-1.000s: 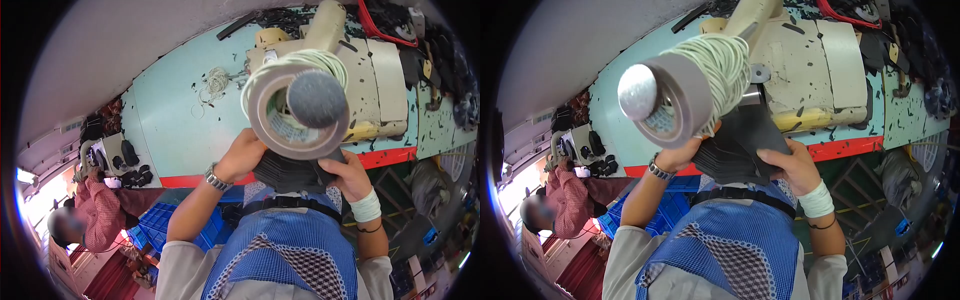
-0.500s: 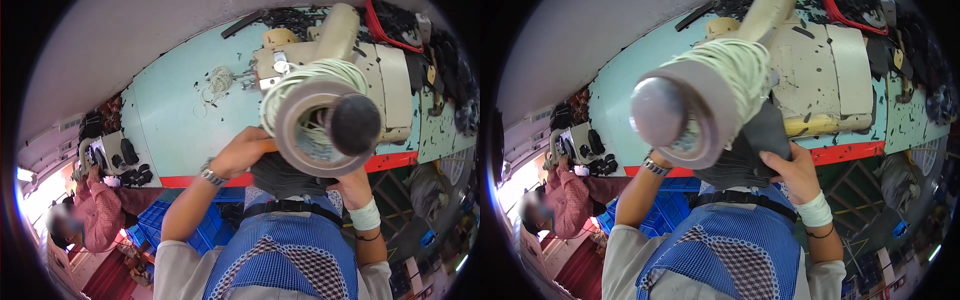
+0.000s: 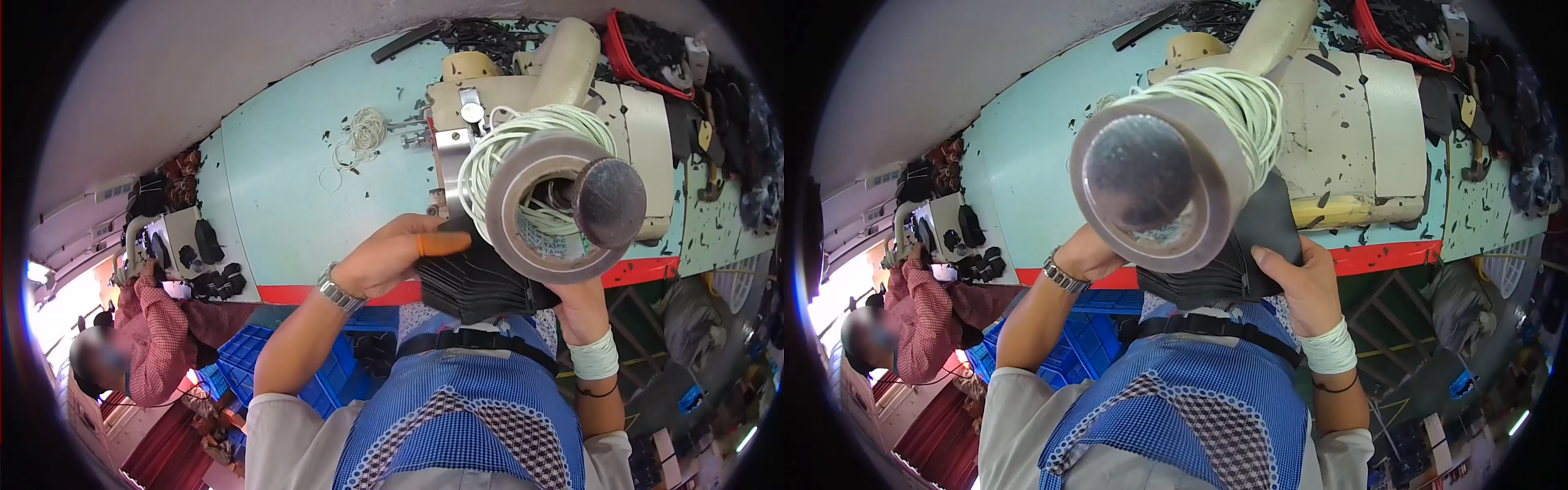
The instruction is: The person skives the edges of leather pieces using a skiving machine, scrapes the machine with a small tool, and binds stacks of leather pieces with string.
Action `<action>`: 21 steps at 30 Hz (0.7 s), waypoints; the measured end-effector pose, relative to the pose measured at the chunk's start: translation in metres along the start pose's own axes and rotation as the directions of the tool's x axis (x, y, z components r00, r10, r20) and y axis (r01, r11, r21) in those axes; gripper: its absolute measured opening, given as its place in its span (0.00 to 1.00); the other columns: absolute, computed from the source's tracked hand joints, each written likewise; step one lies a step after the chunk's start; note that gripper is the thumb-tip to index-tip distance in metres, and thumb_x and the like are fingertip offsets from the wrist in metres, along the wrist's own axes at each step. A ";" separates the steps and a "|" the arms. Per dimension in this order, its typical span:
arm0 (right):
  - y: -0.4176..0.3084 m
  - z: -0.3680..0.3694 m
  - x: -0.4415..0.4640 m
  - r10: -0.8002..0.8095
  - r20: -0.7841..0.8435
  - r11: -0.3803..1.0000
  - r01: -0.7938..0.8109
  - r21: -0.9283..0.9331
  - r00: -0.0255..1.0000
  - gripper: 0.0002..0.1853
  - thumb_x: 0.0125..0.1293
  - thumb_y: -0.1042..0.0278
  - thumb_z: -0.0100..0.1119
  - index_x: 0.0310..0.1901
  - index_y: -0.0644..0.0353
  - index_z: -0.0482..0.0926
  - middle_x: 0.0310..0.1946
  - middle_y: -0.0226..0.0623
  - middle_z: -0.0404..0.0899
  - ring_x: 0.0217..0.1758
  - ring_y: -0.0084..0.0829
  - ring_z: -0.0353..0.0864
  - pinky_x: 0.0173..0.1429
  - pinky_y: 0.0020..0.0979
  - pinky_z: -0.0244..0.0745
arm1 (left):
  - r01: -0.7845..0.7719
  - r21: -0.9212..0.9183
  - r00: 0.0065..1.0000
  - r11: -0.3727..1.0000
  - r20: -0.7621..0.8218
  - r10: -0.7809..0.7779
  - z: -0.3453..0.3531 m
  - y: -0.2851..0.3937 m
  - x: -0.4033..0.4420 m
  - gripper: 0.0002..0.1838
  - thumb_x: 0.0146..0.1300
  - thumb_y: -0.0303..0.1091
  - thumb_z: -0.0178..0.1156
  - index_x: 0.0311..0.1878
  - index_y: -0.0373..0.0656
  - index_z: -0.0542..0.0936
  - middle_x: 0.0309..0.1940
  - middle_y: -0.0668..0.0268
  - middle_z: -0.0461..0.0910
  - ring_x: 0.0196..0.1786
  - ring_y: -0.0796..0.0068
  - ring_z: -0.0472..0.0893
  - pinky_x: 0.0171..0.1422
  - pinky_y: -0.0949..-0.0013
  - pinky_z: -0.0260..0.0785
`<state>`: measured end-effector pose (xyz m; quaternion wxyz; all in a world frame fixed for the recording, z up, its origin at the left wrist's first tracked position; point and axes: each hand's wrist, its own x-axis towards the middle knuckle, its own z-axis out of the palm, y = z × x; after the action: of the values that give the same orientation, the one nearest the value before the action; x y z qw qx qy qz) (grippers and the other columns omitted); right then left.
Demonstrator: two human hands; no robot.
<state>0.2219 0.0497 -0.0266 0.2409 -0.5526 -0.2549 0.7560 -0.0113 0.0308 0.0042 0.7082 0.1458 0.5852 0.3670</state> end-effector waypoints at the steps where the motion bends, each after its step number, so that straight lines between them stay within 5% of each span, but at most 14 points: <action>1: 0.000 0.001 0.000 0.009 -0.007 1.000 -0.009 0.021 1.000 0.15 0.59 0.76 0.64 0.47 0.72 0.78 0.40 0.36 0.82 0.40 0.22 0.80 0.49 0.25 0.75 | 0.005 -0.019 1.000 1.000 -0.003 -0.005 -0.003 -0.005 0.003 0.17 0.66 0.38 0.61 0.38 0.30 0.84 0.30 0.66 0.83 0.32 0.84 0.79 0.36 0.79 0.69; 2: -0.002 0.000 -0.002 0.014 0.001 1.000 -0.014 0.009 1.000 0.15 0.59 0.76 0.64 0.47 0.72 0.78 0.40 0.36 0.82 0.40 0.22 0.80 0.49 0.25 0.75 | 0.010 -0.038 1.000 0.999 -0.007 -0.010 -0.005 -0.010 0.005 0.16 0.67 0.38 0.61 0.38 0.29 0.84 0.30 0.66 0.83 0.32 0.84 0.79 0.36 0.79 0.69; 5: -0.004 0.003 -0.001 0.037 -0.004 0.996 -0.036 0.078 0.999 0.16 0.59 0.76 0.64 0.49 0.72 0.77 0.41 0.36 0.82 0.40 0.21 0.80 0.51 0.24 0.74 | -0.036 0.406 0.998 0.913 0.054 0.016 -0.025 -0.031 0.023 0.15 0.67 0.34 0.60 0.40 0.27 0.83 0.32 0.64 0.84 0.36 0.83 0.81 0.39 0.80 0.71; 11: -0.002 0.002 0.000 -0.019 -0.020 1.000 0.019 0.019 1.000 0.18 0.58 0.78 0.64 0.50 0.72 0.75 0.42 0.36 0.82 0.42 0.21 0.79 0.52 0.24 0.74 | 0.078 -0.040 0.996 0.996 0.056 -0.075 -0.009 0.001 0.004 0.17 0.67 0.38 0.60 0.37 0.28 0.83 0.28 0.67 0.83 0.31 0.85 0.78 0.34 0.79 0.68; 15: -0.005 0.005 0.000 -0.020 -0.027 0.999 0.021 0.033 0.999 0.18 0.58 0.77 0.64 0.50 0.72 0.75 0.42 0.36 0.82 0.43 0.22 0.80 0.52 0.24 0.74 | 0.037 0.301 0.996 0.953 0.062 -0.058 -0.019 -0.016 0.018 0.16 0.68 0.37 0.59 0.46 0.30 0.82 0.37 0.61 0.85 0.36 0.82 0.81 0.39 0.77 0.73; 16: -0.004 0.005 0.000 -0.038 -0.029 0.999 0.038 -0.007 0.999 0.18 0.58 0.77 0.64 0.50 0.72 0.75 0.42 0.37 0.82 0.43 0.22 0.80 0.53 0.24 0.74 | 0.080 0.077 0.993 0.994 0.082 -0.087 -0.019 -0.015 0.012 0.17 0.68 0.38 0.59 0.43 0.30 0.83 0.34 0.63 0.84 0.34 0.83 0.80 0.37 0.77 0.71; 19: -0.002 0.003 -0.002 -0.060 -0.044 0.998 0.060 -0.018 0.997 0.20 0.58 0.77 0.65 0.52 0.72 0.74 0.43 0.37 0.82 0.44 0.23 0.80 0.53 0.25 0.74 | 0.145 -0.150 0.988 0.978 0.068 -0.136 -0.018 -0.011 0.010 0.18 0.67 0.42 0.61 0.39 0.31 0.84 0.30 0.68 0.82 0.31 0.86 0.77 0.32 0.77 0.68; 21: -0.003 0.007 0.000 -0.063 -0.024 0.998 0.063 0.003 0.998 0.21 0.58 0.77 0.65 0.52 0.72 0.74 0.43 0.37 0.82 0.44 0.23 0.80 0.53 0.25 0.75 | 0.033 0.111 0.992 0.993 0.116 -0.046 -0.030 -0.028 0.024 0.17 0.68 0.40 0.60 0.44 0.32 0.82 0.37 0.66 0.83 0.34 0.84 0.79 0.36 0.77 0.72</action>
<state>0.2155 0.0506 -0.0229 0.2686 -0.5531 -0.2680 0.7417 -0.0285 0.0215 -0.0392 0.7400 0.1941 0.5640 0.3109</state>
